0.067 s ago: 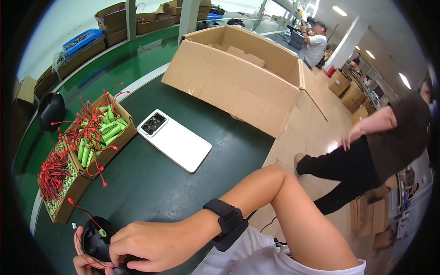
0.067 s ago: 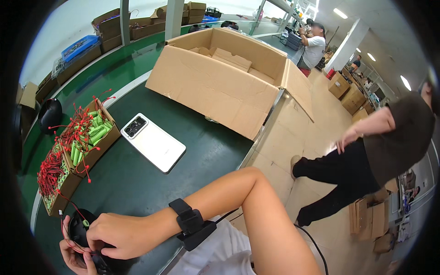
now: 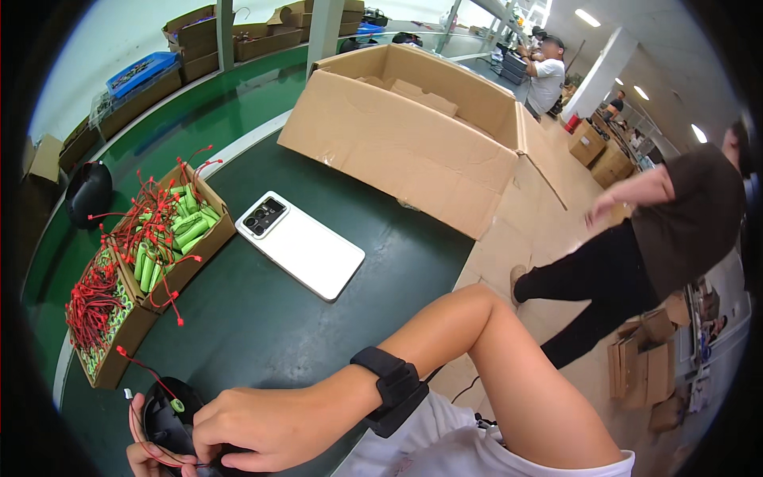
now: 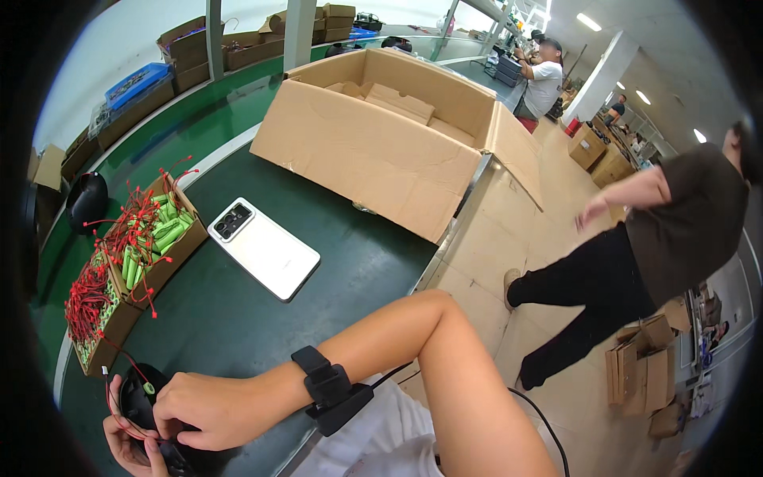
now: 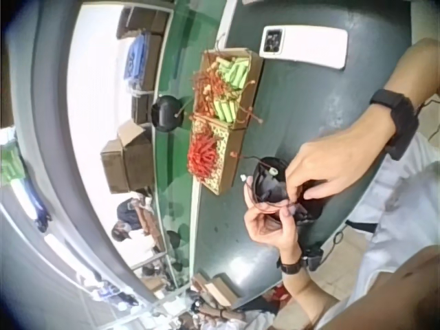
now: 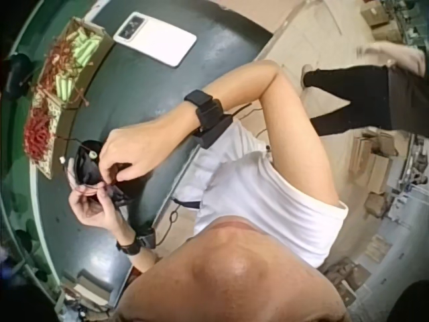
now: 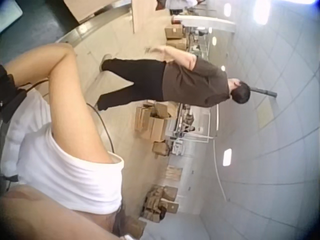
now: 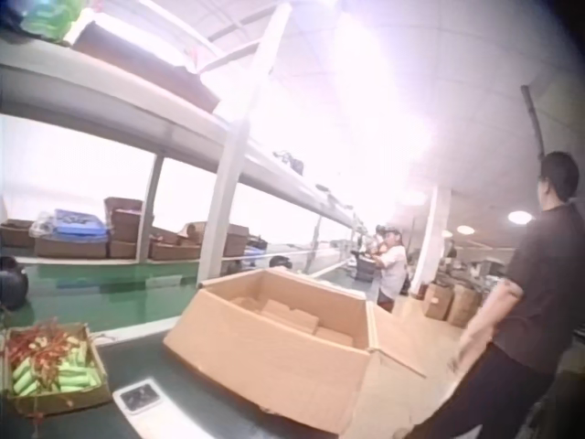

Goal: Assembling black plastic spherical housing with internal components and wires at a factory workstation.

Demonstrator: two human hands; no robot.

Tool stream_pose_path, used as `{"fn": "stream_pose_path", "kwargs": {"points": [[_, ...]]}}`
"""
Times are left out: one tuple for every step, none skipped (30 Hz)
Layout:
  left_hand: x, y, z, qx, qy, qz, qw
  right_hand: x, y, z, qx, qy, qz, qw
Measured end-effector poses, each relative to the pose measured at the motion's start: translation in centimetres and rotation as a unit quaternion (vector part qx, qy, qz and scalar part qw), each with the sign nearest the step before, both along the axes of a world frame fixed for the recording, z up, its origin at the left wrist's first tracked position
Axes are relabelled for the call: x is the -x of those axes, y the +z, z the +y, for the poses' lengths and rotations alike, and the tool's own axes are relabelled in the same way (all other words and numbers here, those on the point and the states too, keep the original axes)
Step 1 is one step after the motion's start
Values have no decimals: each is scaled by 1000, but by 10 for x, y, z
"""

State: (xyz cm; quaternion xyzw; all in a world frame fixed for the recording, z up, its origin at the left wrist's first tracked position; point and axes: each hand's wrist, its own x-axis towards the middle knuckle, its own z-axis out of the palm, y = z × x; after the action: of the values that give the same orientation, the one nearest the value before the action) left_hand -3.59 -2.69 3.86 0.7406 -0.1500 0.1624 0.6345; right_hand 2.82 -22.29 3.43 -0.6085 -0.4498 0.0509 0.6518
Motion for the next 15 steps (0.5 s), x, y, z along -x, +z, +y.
{"fn": "stream_pose_path", "kwargs": {"points": [[0,0,1,-1,0,-1,1000,-1,0,1,-11,12,2,1000],[-1,0,2,-2,0,-1,1000,-1,0,0,-12,12,1,1000],[-1,-1,3,-2,-1,-2,1000,-2,1,-1,-5,25,25,999],[-2,-2,4,-2,-2,-3,1000,-2,1,-1,1,37,49,998],[-3,-3,5,-3,-8,-7,1000,-2,2,-1,1,35,48,998],[-3,-4,6,-4,-14,-11,1000,-1,4,-2,7,38,55,998],[-3,-5,6,-3,-17,-12,1000,-1,5,-3,13,40,62,997],[-3,-6,6,-14,-15,-19,1000,1,4,-3,13,36,61,997],[-3,-7,6,-24,-14,-25,999,4,2,-1,25,58,46,997],[-3,-7,5,-23,-19,-26,999,7,1,2,37,80,31,996],[-3,-7,3,-18,1,-25,1000,11,0,6,24,23,-8,999],[-3,-6,1,-14,22,-23,999,10,-3,5,25,18,-7,999],[-3,1,-4,-8,3,-25,1000,6,6,-1,44,28,-26,998],[-4,-1,-4,-6,-4,-26,1000,4,11,-6,64,37,-43,996],[-4,-5,-1,-29,8,-46,998,5,-2,1,25,20,43,999]]}}
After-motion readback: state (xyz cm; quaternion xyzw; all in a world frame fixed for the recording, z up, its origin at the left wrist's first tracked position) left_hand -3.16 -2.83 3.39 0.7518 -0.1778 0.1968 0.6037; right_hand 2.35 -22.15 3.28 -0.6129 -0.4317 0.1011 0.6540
